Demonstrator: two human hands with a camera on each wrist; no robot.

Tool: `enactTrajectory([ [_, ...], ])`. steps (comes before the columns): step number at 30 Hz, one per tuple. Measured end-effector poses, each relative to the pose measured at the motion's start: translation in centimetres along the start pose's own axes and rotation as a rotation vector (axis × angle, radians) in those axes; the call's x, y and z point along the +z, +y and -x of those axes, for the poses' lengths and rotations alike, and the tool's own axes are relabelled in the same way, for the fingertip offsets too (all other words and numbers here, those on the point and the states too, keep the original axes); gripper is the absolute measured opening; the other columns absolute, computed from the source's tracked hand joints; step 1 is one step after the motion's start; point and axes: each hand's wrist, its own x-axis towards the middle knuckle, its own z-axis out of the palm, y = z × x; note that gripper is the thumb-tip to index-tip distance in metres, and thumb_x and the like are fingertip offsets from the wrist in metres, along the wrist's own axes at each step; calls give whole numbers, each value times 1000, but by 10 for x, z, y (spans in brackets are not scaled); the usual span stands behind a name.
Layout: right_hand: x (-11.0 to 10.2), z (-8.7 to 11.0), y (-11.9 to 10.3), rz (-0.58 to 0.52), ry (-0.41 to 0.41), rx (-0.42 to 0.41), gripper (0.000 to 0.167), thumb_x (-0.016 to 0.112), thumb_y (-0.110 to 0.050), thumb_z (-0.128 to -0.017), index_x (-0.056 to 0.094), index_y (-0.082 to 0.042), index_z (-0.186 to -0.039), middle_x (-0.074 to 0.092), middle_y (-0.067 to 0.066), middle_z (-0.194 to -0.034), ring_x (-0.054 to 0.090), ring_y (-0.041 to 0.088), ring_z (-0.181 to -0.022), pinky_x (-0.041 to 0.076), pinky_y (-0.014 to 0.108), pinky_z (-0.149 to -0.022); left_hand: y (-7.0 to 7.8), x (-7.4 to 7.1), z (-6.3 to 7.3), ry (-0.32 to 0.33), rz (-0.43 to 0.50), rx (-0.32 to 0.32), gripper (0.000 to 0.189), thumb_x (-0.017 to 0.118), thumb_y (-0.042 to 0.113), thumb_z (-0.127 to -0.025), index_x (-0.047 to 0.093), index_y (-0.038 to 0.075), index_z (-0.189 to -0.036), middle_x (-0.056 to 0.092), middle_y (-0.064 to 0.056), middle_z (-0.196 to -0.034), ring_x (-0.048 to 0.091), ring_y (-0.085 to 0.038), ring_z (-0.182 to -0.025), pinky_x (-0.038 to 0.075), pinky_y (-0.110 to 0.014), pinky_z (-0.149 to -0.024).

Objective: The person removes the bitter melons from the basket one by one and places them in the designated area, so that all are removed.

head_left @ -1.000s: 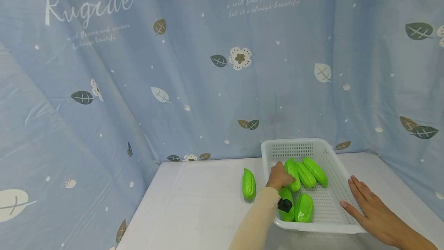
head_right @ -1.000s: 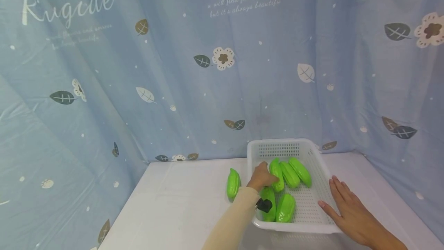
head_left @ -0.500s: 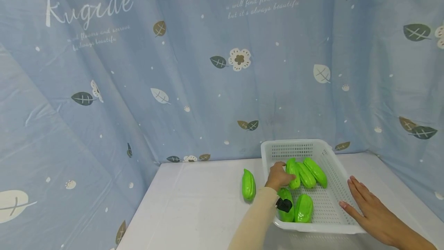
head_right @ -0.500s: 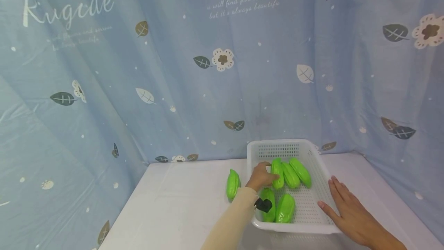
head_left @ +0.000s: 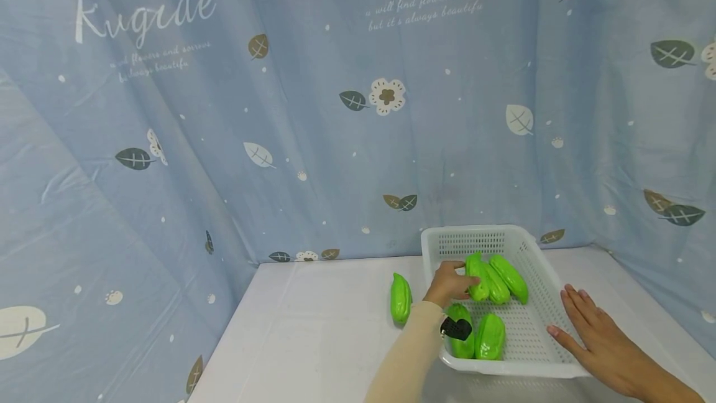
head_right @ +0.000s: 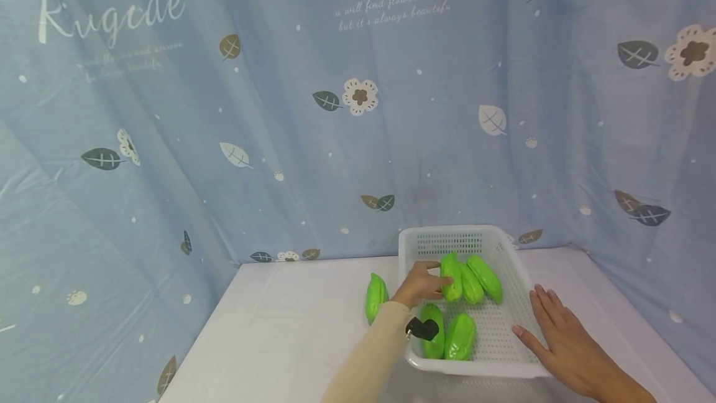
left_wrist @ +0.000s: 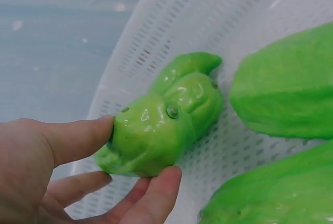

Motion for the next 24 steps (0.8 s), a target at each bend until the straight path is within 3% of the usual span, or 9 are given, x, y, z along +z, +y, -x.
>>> enactTrajectory([
  [7,0,0,1,10,-6,3,87,45,-42,-110,0,13,-160,-9,33,-169,-27,41,-156,-40,29,-107,0,-5,-4,-75,118,-7,54,77,8,-92,59,-3,-141,73,-15,-112,75,-32,-92,64,-51,-84],
  [14,0,0,1,22,-3,-18,86,45,-43,-110,3,14,-159,-10,31,-170,-35,27,-154,-40,27,-109,-5,-13,-7,-121,175,-7,57,78,14,-92,57,0,-143,74,-10,-99,75,-29,-91,64,-47,-84],
  [19,0,0,0,20,-19,-11,86,45,-42,-110,3,15,-159,-9,33,-169,-36,28,-153,-40,28,-107,-4,-20,-6,-159,205,-3,58,77,18,-94,57,2,-145,74,-9,-95,74,-33,-94,63,-48,-89],
  [24,-2,1,0,25,-18,-9,85,44,-42,-110,4,15,-159,-9,33,-169,-35,29,-153,-41,29,-107,-1,-31,-1,-184,238,17,57,77,19,-94,57,3,-146,75,-9,-98,75,-27,-92,64,-44,-87],
])
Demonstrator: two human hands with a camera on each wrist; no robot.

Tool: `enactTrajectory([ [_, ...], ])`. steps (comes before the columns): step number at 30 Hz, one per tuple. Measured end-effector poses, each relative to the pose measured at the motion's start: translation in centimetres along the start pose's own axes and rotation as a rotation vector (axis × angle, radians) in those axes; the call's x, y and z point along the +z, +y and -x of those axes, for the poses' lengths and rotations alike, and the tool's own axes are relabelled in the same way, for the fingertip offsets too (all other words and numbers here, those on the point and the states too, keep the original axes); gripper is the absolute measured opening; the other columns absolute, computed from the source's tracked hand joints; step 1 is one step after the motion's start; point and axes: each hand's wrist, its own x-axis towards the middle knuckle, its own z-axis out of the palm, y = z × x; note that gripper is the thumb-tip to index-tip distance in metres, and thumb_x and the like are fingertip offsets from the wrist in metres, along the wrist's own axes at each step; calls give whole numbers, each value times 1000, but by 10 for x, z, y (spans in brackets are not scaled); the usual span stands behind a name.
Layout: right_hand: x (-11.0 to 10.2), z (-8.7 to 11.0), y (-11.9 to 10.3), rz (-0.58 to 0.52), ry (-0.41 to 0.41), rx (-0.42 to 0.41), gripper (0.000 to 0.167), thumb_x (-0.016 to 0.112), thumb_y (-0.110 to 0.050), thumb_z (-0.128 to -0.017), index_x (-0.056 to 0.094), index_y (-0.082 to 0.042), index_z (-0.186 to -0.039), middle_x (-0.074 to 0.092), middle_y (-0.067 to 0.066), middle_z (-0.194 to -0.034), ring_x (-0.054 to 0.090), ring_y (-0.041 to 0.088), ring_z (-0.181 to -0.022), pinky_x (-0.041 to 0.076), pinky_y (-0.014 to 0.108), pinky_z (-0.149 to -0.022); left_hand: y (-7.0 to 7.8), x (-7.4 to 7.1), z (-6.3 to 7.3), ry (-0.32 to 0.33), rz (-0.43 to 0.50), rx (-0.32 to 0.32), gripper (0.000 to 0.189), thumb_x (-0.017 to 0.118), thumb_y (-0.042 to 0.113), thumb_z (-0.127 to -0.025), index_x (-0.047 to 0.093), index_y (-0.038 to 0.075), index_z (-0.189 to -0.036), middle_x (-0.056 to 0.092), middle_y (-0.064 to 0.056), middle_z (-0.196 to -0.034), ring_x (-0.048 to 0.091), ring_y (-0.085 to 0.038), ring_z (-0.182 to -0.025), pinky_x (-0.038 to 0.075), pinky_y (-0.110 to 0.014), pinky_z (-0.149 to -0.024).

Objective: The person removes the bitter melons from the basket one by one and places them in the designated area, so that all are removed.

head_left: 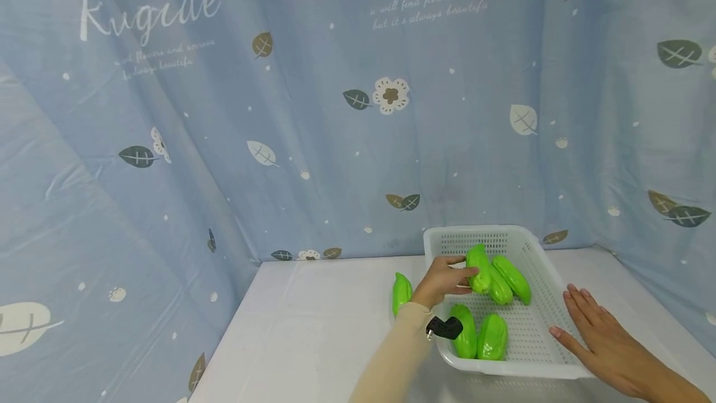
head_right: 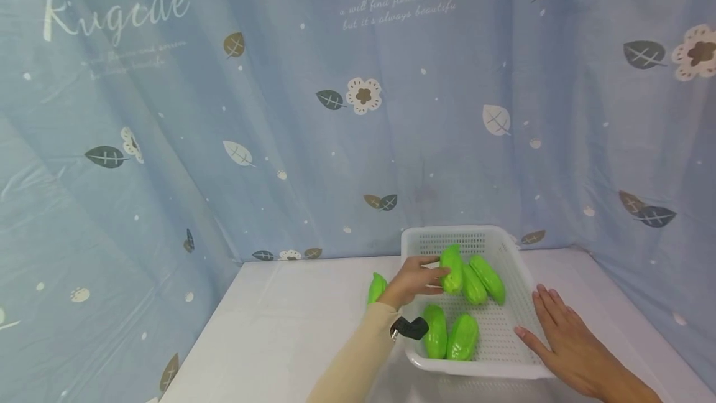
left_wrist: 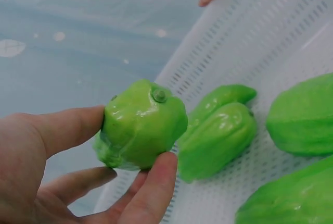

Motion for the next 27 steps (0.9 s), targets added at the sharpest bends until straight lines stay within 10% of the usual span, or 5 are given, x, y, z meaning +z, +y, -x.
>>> enactTrajectory([
  [27,2,-2,3,-20,-16,9,88,44,-43,-110,-1,14,-159,-14,31,-169,-32,39,-154,-41,31,-107,8,-46,33,-19,102,71,55,76,22,-96,58,6,-145,75,-12,-116,75,-17,-93,64,-38,-88],
])
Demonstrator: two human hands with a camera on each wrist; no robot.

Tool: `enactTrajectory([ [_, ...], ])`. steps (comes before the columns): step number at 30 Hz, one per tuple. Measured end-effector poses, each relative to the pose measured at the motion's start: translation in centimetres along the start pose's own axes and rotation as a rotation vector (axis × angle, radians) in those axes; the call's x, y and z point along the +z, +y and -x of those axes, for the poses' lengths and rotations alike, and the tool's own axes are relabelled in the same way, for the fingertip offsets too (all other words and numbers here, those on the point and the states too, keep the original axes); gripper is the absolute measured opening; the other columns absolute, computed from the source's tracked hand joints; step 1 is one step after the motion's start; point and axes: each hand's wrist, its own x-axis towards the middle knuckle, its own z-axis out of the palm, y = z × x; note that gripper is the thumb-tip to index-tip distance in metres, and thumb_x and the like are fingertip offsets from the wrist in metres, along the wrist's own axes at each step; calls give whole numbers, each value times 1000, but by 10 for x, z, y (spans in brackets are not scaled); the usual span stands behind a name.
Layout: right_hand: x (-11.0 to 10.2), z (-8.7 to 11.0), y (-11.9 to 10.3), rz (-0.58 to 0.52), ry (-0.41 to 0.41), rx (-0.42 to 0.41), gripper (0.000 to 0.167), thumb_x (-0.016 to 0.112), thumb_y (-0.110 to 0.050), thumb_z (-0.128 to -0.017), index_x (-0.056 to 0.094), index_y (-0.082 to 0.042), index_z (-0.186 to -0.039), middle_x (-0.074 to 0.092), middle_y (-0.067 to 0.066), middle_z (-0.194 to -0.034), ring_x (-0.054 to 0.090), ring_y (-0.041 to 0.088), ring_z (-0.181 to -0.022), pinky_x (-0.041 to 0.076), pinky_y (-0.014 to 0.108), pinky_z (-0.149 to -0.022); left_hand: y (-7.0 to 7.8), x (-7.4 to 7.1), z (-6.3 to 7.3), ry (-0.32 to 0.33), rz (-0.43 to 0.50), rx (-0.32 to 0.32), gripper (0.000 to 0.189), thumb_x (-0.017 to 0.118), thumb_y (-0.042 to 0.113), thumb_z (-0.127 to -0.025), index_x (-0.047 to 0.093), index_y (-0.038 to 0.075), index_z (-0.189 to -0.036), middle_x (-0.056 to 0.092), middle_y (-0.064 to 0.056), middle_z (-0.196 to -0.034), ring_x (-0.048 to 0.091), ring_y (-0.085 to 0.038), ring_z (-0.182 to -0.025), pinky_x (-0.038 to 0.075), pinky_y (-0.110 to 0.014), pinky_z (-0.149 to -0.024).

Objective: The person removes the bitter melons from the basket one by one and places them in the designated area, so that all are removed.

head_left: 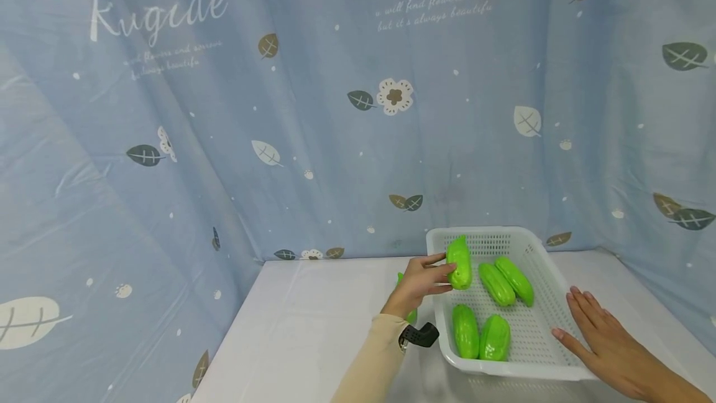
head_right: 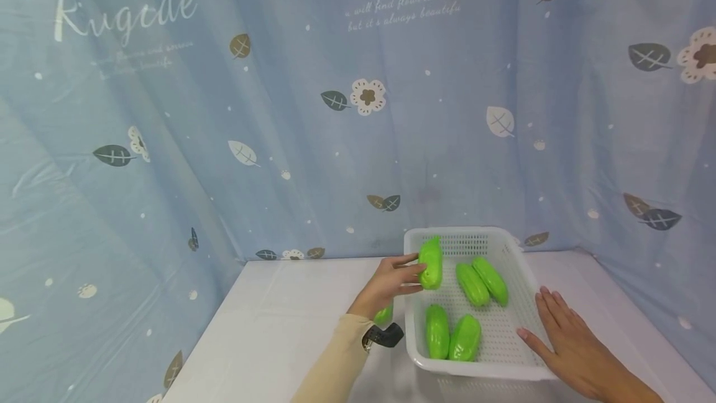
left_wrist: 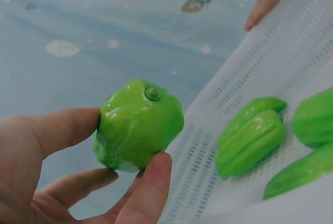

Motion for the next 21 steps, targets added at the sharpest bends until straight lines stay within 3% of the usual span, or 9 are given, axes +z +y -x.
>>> enactTrajectory([
  [11,1,-1,2,7,15,-7,88,45,-42,-110,-1,14,-159,-11,34,-168,-36,33,-153,-40,27,-107,2,-21,12,7,-34,45,59,72,24,-98,52,2,-150,72,-15,-124,74,-16,-97,62,-39,-93],
  [17,1,-2,2,-10,9,-5,87,45,-41,-110,-1,15,-159,-10,36,-168,-31,42,-154,-40,28,-106,0,-37,16,30,-31,45,59,72,24,-98,53,3,-149,72,-18,-125,74,-16,-97,62,-41,-93],
  [21,2,-1,2,-19,9,-2,88,45,-41,-110,-2,15,-159,-8,37,-167,-32,40,-154,-40,32,-108,-2,-46,21,67,-20,34,58,74,24,-97,55,5,-148,72,-18,-122,73,-15,-93,63,-40,-91],
])
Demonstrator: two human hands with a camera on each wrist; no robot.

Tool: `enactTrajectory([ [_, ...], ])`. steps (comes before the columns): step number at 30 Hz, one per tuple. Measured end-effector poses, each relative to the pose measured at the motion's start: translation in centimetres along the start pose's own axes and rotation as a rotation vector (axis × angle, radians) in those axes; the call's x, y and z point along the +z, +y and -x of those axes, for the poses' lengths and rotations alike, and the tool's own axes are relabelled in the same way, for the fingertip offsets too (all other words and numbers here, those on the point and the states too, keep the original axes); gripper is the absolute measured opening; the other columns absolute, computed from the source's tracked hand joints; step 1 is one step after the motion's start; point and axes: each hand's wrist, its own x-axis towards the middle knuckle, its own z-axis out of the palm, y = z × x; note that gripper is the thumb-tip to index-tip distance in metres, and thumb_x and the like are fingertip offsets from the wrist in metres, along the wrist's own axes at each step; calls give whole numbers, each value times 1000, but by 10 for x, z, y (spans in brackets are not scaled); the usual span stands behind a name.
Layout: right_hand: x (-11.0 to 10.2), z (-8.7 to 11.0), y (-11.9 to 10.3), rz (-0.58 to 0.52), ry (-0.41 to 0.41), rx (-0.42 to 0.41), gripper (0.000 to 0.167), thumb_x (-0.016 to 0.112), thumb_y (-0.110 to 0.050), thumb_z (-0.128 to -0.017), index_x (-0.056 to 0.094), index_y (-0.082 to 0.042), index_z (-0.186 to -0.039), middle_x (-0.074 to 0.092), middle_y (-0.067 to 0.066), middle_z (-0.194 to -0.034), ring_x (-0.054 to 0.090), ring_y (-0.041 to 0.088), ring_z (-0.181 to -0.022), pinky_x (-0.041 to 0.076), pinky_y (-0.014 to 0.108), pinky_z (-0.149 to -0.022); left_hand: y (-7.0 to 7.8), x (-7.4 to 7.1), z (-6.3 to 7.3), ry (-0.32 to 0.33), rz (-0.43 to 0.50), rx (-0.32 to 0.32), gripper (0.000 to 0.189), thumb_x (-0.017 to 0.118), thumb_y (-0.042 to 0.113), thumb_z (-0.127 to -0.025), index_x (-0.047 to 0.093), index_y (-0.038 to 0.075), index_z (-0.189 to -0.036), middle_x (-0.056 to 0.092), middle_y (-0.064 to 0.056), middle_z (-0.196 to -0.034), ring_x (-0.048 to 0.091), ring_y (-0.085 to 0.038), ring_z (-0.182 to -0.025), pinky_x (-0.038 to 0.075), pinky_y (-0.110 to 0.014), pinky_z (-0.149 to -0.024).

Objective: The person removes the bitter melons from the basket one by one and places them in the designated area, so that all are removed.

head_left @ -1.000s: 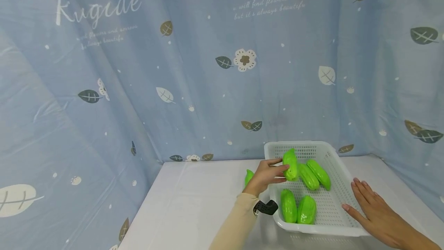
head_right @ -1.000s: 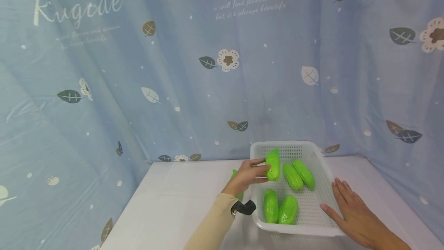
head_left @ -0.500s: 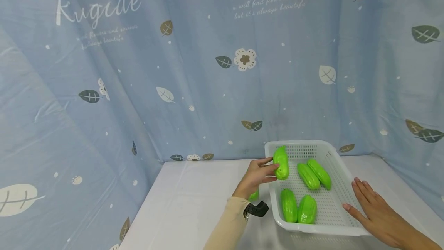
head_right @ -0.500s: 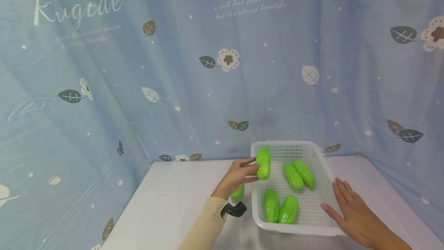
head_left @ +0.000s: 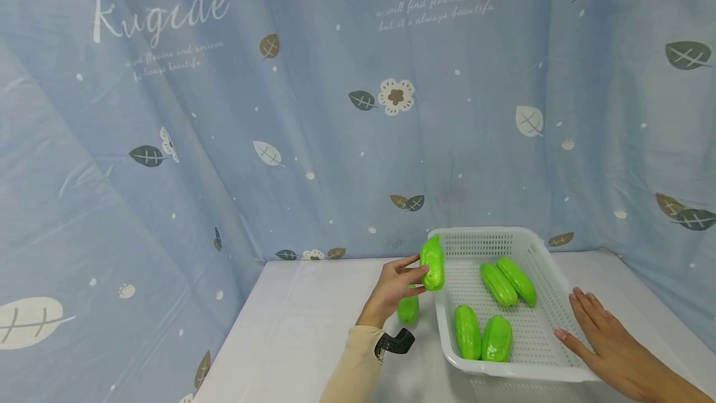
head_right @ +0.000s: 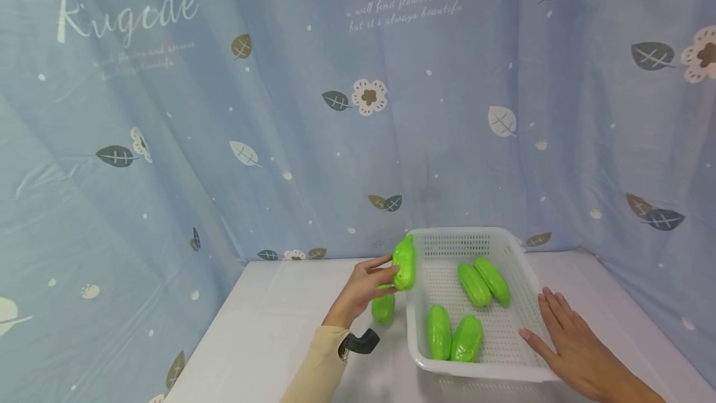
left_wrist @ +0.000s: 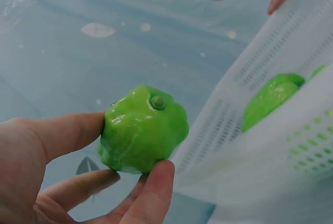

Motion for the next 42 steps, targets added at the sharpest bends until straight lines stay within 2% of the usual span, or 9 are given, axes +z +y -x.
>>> enactTrajectory([
  [6,0,0,-1,5,1,-3,88,45,-41,-110,-2,15,-159,-11,36,-168,-37,34,-152,-40,28,-106,-2,-14,2,63,0,7,54,76,23,-95,60,6,-144,73,-17,-117,72,-16,-91,64,-38,-88],
  [15,-3,3,-2,22,4,-22,87,45,-39,-110,-5,13,-159,-19,28,-169,-40,25,-150,-40,27,-106,-5,-36,5,107,-7,15,51,74,25,-96,61,5,-142,74,-16,-117,73,-15,-91,64,-38,-89],
  [28,-1,1,-1,16,-4,-16,87,44,-39,-111,-5,13,-159,-18,29,-169,-38,32,-152,-41,28,-106,-16,-60,11,178,-3,11,52,72,25,-98,60,2,-143,72,-19,-121,72,-17,-96,63,-38,-92],
  [33,0,2,-1,9,-6,-15,86,44,-39,-111,-5,12,-159,-19,29,-169,-40,27,-150,-41,31,-107,-20,-67,13,197,-7,-3,53,71,27,-99,59,2,-144,72,-18,-121,73,-14,-94,63,-37,-91],
  [42,1,1,-1,17,-1,-7,87,45,-40,-110,-5,12,-160,-19,28,-169,-40,28,-150,-40,29,-106,-30,-75,14,225,-22,-20,52,70,25,-100,58,1,-144,72,-17,-120,72,-13,-91,63,-35,-88],
])
